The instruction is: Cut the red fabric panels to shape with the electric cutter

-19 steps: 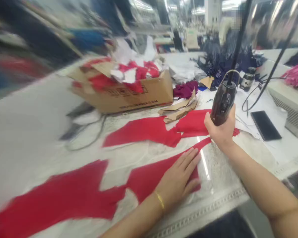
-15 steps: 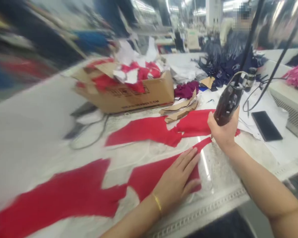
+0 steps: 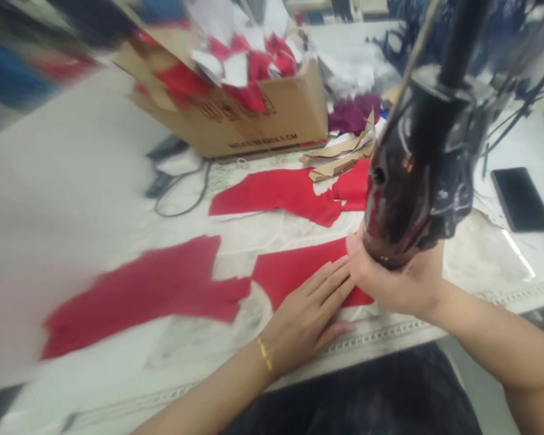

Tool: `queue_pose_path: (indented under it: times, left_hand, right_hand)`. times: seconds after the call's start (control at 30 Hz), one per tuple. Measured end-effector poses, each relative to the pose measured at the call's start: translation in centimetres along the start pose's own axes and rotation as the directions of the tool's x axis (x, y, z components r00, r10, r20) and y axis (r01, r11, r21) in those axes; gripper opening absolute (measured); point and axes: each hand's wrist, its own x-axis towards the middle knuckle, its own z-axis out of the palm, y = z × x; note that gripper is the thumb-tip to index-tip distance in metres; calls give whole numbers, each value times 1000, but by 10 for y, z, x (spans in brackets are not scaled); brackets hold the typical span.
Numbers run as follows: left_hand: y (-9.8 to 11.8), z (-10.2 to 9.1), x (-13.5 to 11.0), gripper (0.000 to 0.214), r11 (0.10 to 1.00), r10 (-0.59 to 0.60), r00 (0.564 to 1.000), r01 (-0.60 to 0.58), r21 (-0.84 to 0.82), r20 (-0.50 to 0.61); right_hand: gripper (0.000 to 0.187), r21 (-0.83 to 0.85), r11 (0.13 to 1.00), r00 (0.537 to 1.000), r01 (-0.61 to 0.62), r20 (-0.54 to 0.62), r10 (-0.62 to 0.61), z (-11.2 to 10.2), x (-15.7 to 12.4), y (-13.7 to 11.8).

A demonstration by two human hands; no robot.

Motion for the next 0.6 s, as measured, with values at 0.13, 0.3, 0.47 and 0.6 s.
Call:
queue_pose_path:
  times: [0.13,0.3,0.47,0.6]
  left_hand:
    - [-1,3,-1,67,999,3,999,-4,-36,-35]
    - [-2,3,0,66,999,0,997,-3,-53,-72]
    - [-2,4,0,64,998,-6,995,0,-57,-102]
    - [-2,5,-1,64,997,-7,994,-1,-72,-105]
  right_hand:
    - [42,73,994,989,-87,126,77,-1,-7,-5]
    - [46,72,990,977,-119,186,104,-8,-11,-6]
    - [43,167,974,966,-152,231,112,-10,-11,-6]
    - [52,171,974,961,-145,257,98,-8,-12,-5]
